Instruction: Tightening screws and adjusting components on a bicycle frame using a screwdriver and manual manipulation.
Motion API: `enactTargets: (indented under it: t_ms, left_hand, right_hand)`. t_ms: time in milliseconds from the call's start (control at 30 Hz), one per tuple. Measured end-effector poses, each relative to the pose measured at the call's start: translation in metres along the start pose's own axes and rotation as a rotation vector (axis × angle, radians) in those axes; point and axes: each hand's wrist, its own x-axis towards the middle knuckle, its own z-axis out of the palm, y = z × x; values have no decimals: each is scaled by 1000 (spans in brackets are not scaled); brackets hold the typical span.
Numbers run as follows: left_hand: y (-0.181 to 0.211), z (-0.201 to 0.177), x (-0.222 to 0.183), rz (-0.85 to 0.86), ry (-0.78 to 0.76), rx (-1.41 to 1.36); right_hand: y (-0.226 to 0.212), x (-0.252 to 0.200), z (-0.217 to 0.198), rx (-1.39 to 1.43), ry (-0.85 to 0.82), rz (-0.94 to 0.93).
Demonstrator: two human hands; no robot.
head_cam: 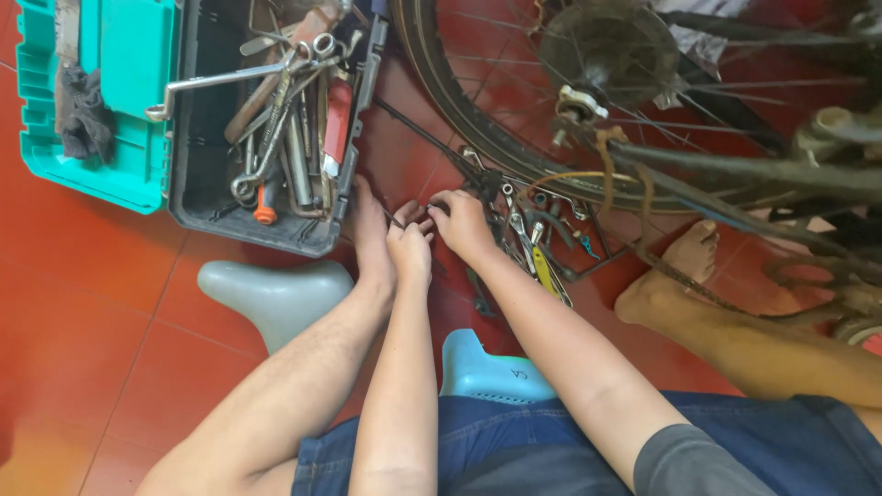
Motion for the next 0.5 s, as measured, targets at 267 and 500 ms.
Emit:
enactTargets:
  t_ms: [267, 500]
  left_hand:
    - [115, -1, -48, -27, 220, -49]
    - [37, 0, -21, -81, -47, 270]
  right_hand:
    - [21, -29, -12, 324, -100, 189]
    - [33, -31, -19, 642, -183, 183]
